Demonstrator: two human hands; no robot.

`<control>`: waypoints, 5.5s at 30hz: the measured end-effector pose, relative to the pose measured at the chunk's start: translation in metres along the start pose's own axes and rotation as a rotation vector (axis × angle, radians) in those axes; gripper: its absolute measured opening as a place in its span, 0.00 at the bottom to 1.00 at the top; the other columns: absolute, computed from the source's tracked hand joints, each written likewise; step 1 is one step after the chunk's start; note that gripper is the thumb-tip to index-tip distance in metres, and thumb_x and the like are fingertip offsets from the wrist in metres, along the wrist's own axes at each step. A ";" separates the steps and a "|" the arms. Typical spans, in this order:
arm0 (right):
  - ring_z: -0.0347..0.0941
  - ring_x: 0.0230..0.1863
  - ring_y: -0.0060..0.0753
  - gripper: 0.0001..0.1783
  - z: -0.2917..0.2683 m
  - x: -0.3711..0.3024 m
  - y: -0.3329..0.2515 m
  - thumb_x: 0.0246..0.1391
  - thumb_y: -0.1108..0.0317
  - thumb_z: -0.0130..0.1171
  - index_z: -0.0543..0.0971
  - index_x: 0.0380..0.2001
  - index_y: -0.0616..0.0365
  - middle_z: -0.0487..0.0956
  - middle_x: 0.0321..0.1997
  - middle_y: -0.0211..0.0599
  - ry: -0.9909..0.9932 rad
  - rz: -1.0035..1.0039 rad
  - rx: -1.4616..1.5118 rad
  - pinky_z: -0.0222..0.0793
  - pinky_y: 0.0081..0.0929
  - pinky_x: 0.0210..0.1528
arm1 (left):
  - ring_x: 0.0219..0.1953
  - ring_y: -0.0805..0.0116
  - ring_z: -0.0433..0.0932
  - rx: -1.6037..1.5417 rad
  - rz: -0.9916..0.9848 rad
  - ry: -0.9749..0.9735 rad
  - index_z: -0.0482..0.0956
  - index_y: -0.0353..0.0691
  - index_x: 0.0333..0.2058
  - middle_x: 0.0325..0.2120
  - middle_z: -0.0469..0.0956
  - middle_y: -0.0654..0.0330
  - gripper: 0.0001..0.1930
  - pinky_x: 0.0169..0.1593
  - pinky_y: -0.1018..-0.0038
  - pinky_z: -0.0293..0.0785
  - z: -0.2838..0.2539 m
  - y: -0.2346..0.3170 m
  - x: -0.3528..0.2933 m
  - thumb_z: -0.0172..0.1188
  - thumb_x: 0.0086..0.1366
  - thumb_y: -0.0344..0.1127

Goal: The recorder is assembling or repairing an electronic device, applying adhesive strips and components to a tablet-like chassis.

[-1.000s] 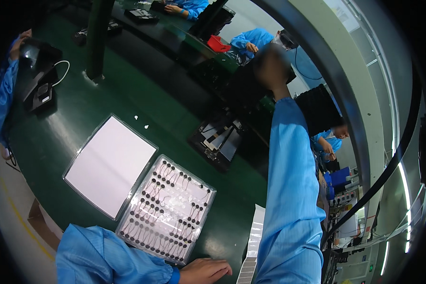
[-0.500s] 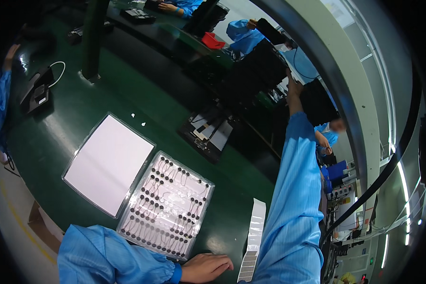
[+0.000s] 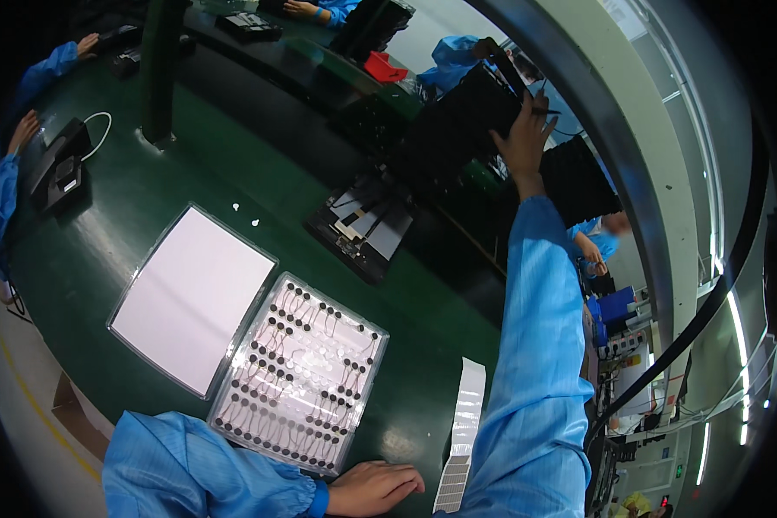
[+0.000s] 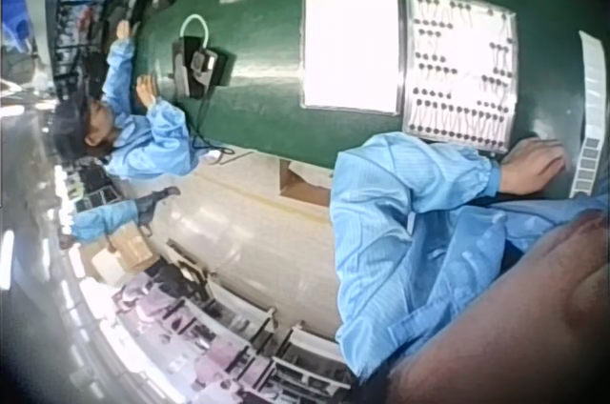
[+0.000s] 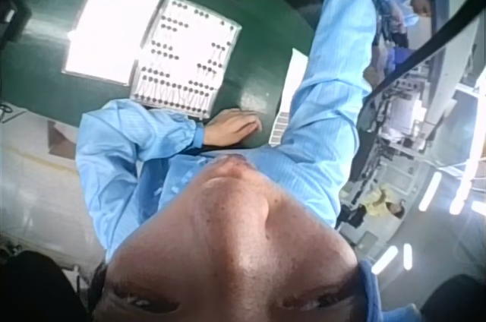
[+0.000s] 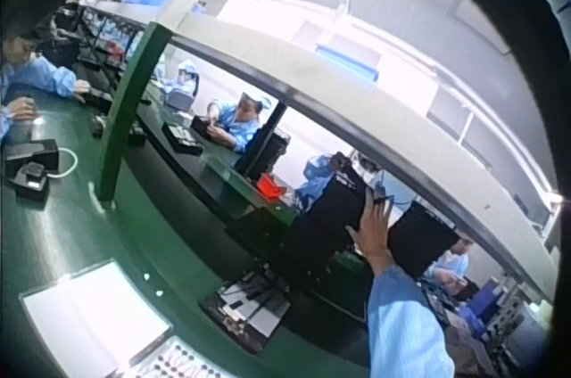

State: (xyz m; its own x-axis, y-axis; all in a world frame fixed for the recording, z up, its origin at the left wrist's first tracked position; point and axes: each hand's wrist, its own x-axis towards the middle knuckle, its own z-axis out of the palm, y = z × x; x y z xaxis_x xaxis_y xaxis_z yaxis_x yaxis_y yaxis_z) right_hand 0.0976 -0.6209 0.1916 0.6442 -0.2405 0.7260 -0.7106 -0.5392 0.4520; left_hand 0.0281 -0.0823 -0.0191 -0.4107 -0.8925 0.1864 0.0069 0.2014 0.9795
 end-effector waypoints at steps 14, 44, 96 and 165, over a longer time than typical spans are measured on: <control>0.57 0.69 0.55 0.59 0.009 0.015 0.014 0.41 0.56 0.75 0.49 0.70 0.57 0.63 0.66 0.56 -0.272 0.032 0.025 0.44 0.67 0.71 | 0.41 0.56 0.78 -0.003 0.001 0.012 0.75 0.45 0.44 0.41 0.79 0.60 0.13 0.47 0.63 0.70 0.001 -0.005 -0.004 0.43 0.75 0.42; 0.62 0.67 0.38 0.39 0.051 0.020 0.108 0.49 0.30 0.45 0.72 0.60 0.35 0.71 0.64 0.28 -0.332 1.296 1.577 0.51 0.56 0.68 | 0.39 0.58 0.78 0.003 0.053 -0.035 0.75 0.46 0.44 0.41 0.78 0.60 0.12 0.44 0.64 0.69 0.001 0.000 0.001 0.44 0.74 0.42; 0.57 0.68 0.52 0.45 0.028 -0.036 0.091 0.43 0.37 0.59 0.64 0.65 0.38 0.62 0.69 0.40 -0.301 1.417 1.894 0.56 0.63 0.63 | 0.40 0.55 0.78 -0.007 0.017 0.005 0.75 0.44 0.41 0.37 0.79 0.59 0.10 0.46 0.61 0.72 -0.003 0.001 -0.003 0.45 0.73 0.40; 0.71 0.32 0.38 0.18 -0.438 -0.426 -0.084 0.63 0.56 0.58 0.65 0.42 0.56 0.73 0.29 0.41 -0.873 0.625 1.384 0.63 0.35 0.35 | 0.58 0.63 0.69 -0.080 -0.139 0.650 0.61 0.31 0.60 0.59 0.67 0.51 0.43 0.63 0.66 0.66 0.065 0.000 -0.086 0.78 0.48 0.27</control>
State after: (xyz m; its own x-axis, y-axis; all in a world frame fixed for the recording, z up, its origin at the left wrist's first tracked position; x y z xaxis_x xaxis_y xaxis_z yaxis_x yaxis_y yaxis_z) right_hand -0.2413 -0.1197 0.0719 0.6722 -0.7367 -0.0732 -0.4453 -0.3234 -0.8349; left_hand 0.0043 0.0204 -0.0404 0.2203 -0.9745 0.0415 0.0713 0.0585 0.9957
